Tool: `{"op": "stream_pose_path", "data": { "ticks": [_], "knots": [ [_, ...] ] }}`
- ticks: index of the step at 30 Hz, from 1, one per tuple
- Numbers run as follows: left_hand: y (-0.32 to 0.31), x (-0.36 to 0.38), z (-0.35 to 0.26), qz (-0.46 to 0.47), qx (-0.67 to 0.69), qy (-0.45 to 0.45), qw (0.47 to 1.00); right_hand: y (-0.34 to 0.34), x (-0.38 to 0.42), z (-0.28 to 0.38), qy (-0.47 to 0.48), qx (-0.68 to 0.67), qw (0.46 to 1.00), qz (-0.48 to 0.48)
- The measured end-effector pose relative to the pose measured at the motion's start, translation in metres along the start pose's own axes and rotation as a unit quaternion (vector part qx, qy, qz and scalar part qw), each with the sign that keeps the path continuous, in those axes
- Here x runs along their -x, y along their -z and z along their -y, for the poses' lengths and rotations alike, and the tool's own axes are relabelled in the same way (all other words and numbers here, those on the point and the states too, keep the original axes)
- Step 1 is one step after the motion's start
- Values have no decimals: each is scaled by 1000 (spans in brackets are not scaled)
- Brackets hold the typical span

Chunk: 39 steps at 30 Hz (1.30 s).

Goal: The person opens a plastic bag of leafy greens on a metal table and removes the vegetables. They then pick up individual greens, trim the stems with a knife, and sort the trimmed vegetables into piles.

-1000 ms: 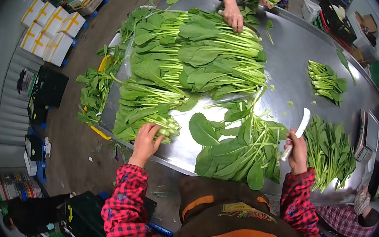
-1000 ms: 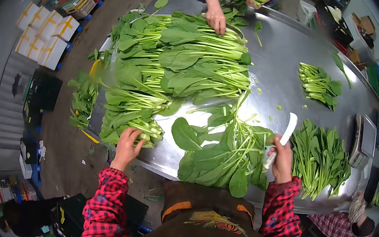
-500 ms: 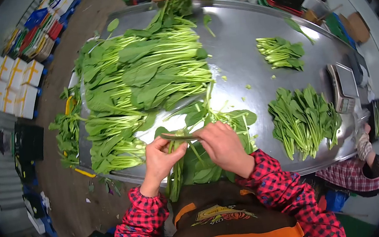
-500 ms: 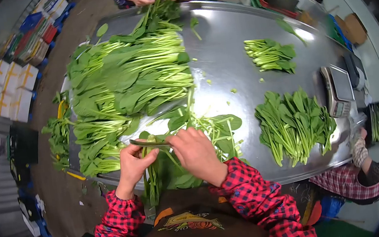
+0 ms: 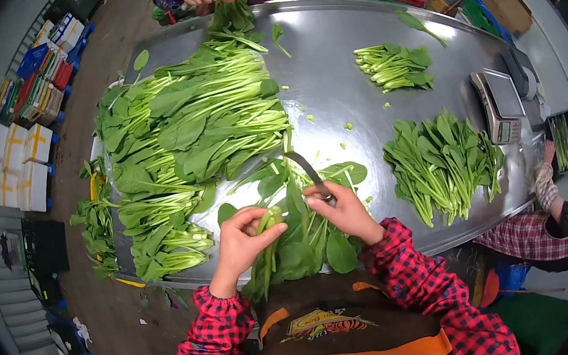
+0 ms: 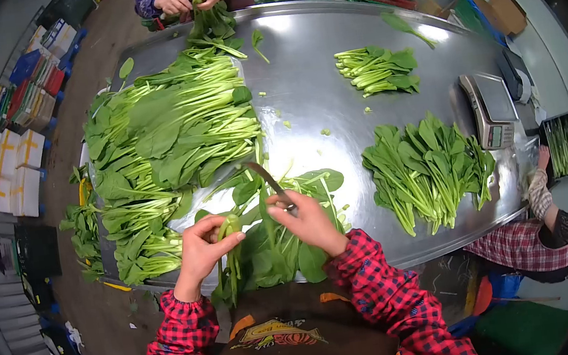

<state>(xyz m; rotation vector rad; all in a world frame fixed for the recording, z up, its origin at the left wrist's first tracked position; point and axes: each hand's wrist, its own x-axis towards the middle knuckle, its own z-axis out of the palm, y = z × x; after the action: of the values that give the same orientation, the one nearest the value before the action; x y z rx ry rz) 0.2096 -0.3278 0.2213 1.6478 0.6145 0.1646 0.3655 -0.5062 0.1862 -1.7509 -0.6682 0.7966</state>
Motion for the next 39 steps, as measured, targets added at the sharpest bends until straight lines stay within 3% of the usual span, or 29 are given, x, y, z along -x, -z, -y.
{"op": "stream_pose_path", "data": {
  "ticks": [1, 2, 4, 7, 13, 15, 17, 19, 20, 21, 23, 24, 25, 27, 32, 35, 37, 38, 39],
  "knots": [
    [-4, -1, -1, 5, -2, -1, 1000, -3, -1, 12, 23, -114, 993, -4],
    [-9, -2, -2, 11, 6, 0, 1000, -5, 0, 25, 22, -114, 993, -9],
    [-12, -4, -4, 18, 13, -2, 1000, -7, 0, 46, 101, -40, 993, 51],
    [-5, -1, -3, -4, -71, 13, 997, -14, -3, 40, 75, -17, 994, 76],
    [20, 12, -8, 121, -88, 17, 989, -26, 7, 43, 154, 40, 980, 117],
    [31, 13, 3, 171, -64, 27, 983, -30, 8, 40, 129, 14, 983, 127],
    [41, 16, 17, 215, 120, 112, 963, -27, 7, 35, 105, -11, 985, 134],
    [58, 19, 24, 225, 157, 114, 955, -9, 1, 27, -14, -20, 994, 109],
    [60, 20, 26, 192, 216, 118, 950, -5, -3, 22, 46, 26, 996, 68],
    [60, 22, 28, 158, 276, 121, 940, -3, -3, 20, 42, 27, 996, 68],
    [52, 18, 28, 140, 307, 129, 932, 0, -3, 20, 125, 196, 969, -82],
    [46, 14, 28, 114, 319, 146, 930, -4, -5, 14, 205, 233, 946, -87],
    [40, 13, 28, 88, 330, 166, 925, -8, -1, 14, 201, 235, 947, -89],
    [27, 8, 25, 73, 332, 176, 924, -19, 4, 24, 307, 272, 911, -48],
    [8, 5, 19, 61, 317, 199, 926, -28, 10, 28, 297, 314, 899, -68],
    [6, 11, 18, 61, 315, 211, 923, -26, 8, -4, 284, 294, 911, -56],
    [10, 13, 15, 108, 318, 183, 924, -22, 3, -51, 178, 287, 939, -58],
    [11, 10, 12, 107, 318, 178, 925, -19, 1, -43, 182, 288, 938, -59],
    [10, 9, 9, 128, 324, 205, 915, -15, 4, -28, 102, 80, 992, 7]
  ]
}}
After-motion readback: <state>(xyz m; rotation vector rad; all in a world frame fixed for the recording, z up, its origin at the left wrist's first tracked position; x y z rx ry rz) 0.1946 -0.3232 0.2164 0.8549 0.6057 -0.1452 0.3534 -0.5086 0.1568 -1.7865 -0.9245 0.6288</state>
